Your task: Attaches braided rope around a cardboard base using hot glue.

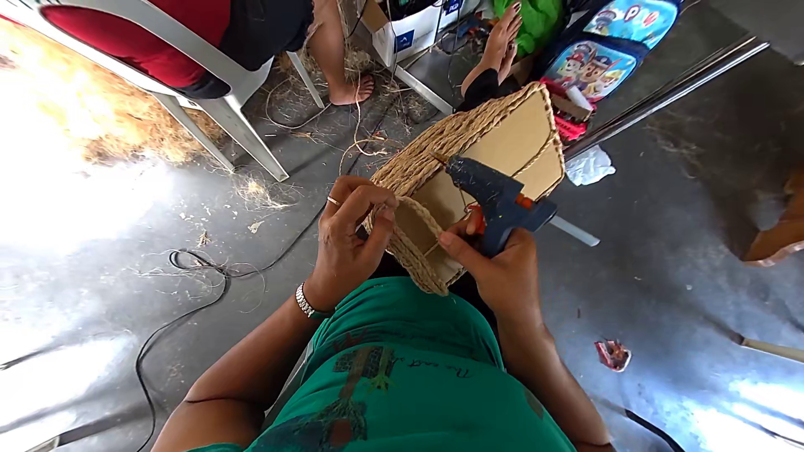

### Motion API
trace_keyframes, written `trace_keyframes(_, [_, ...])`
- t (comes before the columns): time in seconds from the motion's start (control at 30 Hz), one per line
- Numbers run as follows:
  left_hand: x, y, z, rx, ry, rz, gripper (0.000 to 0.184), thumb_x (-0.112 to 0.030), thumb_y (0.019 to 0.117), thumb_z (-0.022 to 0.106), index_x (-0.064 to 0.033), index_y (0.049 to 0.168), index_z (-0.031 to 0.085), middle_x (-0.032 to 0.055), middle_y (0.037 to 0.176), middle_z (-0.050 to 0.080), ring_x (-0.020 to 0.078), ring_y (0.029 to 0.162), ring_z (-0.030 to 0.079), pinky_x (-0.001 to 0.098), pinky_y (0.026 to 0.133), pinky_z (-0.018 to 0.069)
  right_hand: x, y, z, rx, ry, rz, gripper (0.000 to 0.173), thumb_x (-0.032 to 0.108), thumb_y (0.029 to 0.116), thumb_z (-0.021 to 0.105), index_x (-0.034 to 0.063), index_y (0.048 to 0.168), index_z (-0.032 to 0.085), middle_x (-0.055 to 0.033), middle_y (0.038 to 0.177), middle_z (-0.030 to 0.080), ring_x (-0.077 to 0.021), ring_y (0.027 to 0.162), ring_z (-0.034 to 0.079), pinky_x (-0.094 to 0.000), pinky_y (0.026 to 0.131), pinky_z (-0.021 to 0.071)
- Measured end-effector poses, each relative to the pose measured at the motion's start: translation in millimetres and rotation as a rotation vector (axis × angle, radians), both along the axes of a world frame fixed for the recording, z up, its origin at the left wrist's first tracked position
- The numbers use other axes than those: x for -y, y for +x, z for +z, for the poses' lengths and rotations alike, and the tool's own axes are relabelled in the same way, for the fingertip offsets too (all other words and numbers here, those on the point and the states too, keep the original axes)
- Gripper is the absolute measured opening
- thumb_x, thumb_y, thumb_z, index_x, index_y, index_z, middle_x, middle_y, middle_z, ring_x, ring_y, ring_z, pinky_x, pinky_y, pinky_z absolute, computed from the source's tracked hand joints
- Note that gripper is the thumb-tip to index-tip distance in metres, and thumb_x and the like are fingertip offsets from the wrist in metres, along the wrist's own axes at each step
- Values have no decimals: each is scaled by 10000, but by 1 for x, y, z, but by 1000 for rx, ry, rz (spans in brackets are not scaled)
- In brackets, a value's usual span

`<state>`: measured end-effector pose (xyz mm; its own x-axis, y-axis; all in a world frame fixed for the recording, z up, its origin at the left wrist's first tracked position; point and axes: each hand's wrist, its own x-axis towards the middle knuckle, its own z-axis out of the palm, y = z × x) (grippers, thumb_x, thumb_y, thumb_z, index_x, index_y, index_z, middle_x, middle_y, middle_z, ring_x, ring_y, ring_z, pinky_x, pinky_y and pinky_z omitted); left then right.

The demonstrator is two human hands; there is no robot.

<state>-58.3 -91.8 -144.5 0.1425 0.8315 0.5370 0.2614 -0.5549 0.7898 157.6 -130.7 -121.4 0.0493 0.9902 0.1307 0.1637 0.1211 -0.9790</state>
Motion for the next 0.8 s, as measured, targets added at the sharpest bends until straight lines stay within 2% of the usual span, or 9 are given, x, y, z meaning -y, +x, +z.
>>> trace_keyframes(0.17, [0,2,4,-21,-48,46,100,-68,957,642,-41,1050,615,90,1110,551,165,1012,618,297,774,608,2,-7,-3,-32,-2,20,188,112,875,806,93,998,665,-17,891,740,-110,717,687,-253,605,582])
trace_keyframes(0.23, [-1,3,4,-35,-63,50,90,-63,961,618,-52,1040,576,91,1099,545,172,1002,617,310,761,606,2,-7,-4,-31,-6,17,201,114,873,811,96,1005,660,-15,896,741,-110,719,688,-252,610,585])
trace_keyframes(0.37, [0,2,4,-29,-78,34,145,-64,983,555,-33,1122,582,90,1107,563,150,944,616,280,729,578,2,-7,-5,-25,-20,10,196,116,876,807,102,1005,660,-6,887,739,-96,707,679,-241,605,574])
trace_keyframes(0.5, [2,0,1,-2,-92,25,137,-34,970,513,-37,1080,595,83,1078,560,128,882,584,243,684,522,1,-10,-5,-29,-50,8,200,106,872,804,103,1011,660,-2,893,743,-93,715,685,-244,618,581])
trace_keyframes(0.57, [3,-2,-1,42,-111,1,125,-19,972,500,-40,1056,591,87,1098,575,133,911,594,260,722,533,1,-10,-5,-22,-58,14,199,116,872,800,104,1016,663,-3,907,747,-103,727,697,-263,632,599])
trace_keyframes(0.67, [1,-6,-2,124,-116,-47,126,-8,971,492,-37,1026,602,87,1101,591,158,1016,615,305,845,553,0,-10,-6,-11,-63,9,186,114,876,795,111,1008,663,6,904,744,-89,716,687,-246,621,586])
trace_keyframes(0.8, [0,-7,-2,119,-127,-50,134,-15,979,486,-38,1032,607,85,1104,586,151,1026,610,294,848,549,-2,-10,-6,7,-76,-6,184,127,874,801,118,1002,669,15,898,746,-79,716,686,-243,618,582])
